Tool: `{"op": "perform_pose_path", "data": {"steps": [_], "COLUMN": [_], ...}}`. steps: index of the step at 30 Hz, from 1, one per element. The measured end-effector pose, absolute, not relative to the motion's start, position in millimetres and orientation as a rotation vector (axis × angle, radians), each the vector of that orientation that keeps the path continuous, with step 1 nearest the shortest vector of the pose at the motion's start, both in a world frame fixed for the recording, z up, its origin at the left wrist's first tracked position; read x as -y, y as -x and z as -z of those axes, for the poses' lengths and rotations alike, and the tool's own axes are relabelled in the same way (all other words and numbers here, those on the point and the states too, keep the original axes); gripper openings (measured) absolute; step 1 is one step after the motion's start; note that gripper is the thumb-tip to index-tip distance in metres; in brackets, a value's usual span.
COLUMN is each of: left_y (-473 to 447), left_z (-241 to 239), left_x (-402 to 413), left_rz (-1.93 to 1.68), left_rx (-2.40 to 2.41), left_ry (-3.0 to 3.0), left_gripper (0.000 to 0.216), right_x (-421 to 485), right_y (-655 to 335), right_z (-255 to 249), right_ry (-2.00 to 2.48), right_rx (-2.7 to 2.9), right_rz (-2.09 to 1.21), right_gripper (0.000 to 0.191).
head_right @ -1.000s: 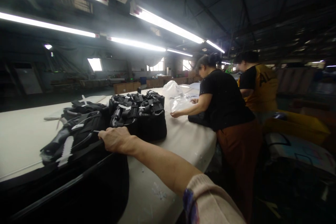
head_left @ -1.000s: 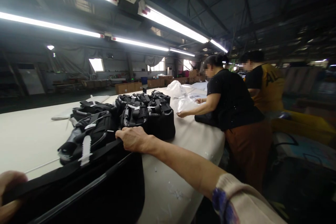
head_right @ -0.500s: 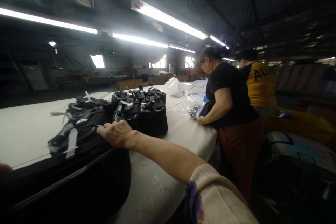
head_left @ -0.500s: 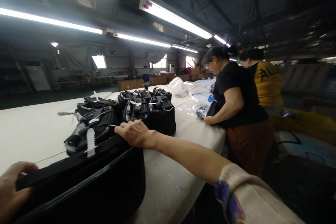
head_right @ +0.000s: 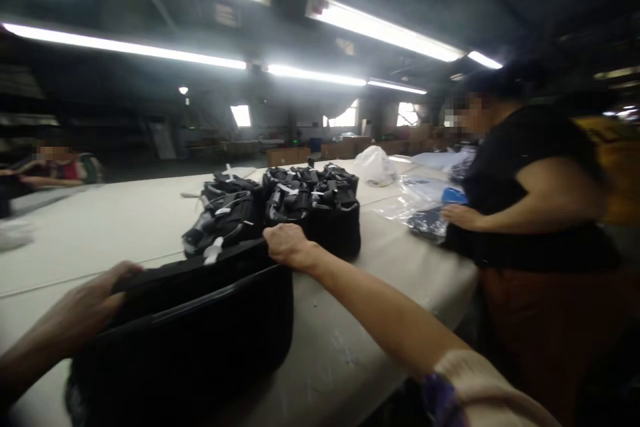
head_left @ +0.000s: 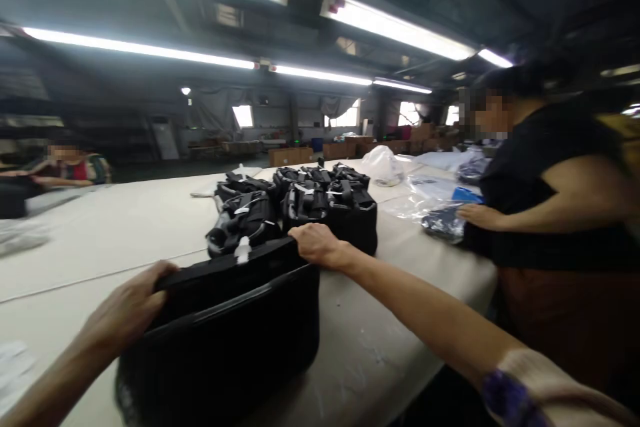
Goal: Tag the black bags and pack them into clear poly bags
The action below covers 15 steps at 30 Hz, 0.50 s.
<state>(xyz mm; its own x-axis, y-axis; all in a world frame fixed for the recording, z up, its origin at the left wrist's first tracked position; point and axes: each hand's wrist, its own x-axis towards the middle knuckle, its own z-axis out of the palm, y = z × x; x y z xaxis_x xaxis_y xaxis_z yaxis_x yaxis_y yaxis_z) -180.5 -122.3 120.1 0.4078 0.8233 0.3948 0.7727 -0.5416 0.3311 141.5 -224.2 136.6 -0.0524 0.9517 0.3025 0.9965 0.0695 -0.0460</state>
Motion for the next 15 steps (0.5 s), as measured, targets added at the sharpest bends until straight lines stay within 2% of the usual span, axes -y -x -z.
{"op": "perform_pose_path", "data": {"steps": [4,7,10,13,15], "left_y": [179.3,177.7,180.7,176.8,165.2], "left_z": [-125.3,-124.8,-126.5,-134.1,-136.9], "left_x": [132.3,135.0,131.7,126.7,120.1], "left_rz": [-0.744,-0.717,-0.674,-0.651,-0.688], "left_rx": [-1.415,-1.371,-1.355,-1.248,-1.125], "left_ry": [-2.59,-2.627,-2.695,-2.777,-2.79], "left_gripper": [0.031,0.033,0.042,0.054,0.057], "right_x": [221.7,215.5,197.7,176.2,167.8], "right_y": [-166.0,-176.4,-163.4,-133.6,-113.6], "right_z": [-151.7,-169.0,-176.2,-175.1,-175.7], "right_ry": [1.778,1.544,1.469,1.578,1.655], "right_rx": [2.226,2.234,2.041,1.932,1.924], "right_rz": [0.001,-0.378,-0.565,-0.451,-0.414], "right_gripper": [0.046,0.061,0.046,0.029,0.028]}}
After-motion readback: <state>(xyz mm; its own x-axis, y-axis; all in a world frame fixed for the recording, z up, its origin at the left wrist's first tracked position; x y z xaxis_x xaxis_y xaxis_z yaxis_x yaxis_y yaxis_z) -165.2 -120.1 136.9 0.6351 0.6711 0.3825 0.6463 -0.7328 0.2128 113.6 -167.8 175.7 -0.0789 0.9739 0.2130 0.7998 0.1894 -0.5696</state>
